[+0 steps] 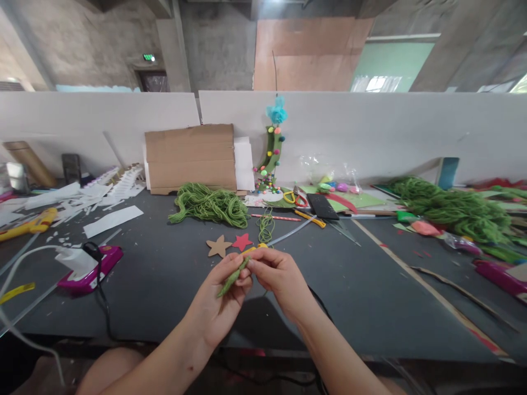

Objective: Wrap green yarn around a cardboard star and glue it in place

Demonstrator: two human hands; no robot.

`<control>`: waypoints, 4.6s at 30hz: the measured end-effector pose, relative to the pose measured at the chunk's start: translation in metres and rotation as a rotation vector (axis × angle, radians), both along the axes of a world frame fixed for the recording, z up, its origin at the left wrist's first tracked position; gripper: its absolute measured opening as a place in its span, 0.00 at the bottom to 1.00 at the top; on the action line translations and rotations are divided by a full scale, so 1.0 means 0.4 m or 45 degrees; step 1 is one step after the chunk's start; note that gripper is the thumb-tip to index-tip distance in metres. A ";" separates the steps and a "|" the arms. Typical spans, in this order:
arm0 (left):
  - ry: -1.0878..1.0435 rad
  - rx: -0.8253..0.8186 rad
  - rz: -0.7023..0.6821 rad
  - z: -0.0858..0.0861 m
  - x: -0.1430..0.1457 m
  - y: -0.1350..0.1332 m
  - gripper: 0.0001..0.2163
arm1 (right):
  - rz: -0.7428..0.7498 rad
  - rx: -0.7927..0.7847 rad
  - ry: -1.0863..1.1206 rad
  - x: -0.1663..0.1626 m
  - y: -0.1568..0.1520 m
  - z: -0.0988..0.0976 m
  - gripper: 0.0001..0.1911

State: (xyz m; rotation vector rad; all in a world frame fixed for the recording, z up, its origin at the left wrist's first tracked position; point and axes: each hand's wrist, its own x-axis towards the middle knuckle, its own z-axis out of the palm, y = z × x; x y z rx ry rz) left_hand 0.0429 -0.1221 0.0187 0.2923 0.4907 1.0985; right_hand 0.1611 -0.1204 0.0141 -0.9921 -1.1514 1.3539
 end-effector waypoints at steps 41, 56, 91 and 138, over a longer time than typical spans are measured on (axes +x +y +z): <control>0.698 0.497 0.169 0.011 -0.005 0.036 0.18 | 0.047 0.043 -0.275 0.034 0.020 0.043 0.06; 0.649 0.398 0.181 0.034 -0.002 0.019 0.04 | -0.301 0.458 -0.774 0.027 -0.032 0.057 0.06; 0.444 0.489 0.060 0.019 0.027 -0.032 0.11 | -0.458 0.360 -0.584 -0.007 -0.048 0.060 0.05; 0.414 0.327 -0.058 0.056 -0.007 -0.012 0.03 | -0.298 0.163 -0.308 0.013 -0.061 0.085 0.05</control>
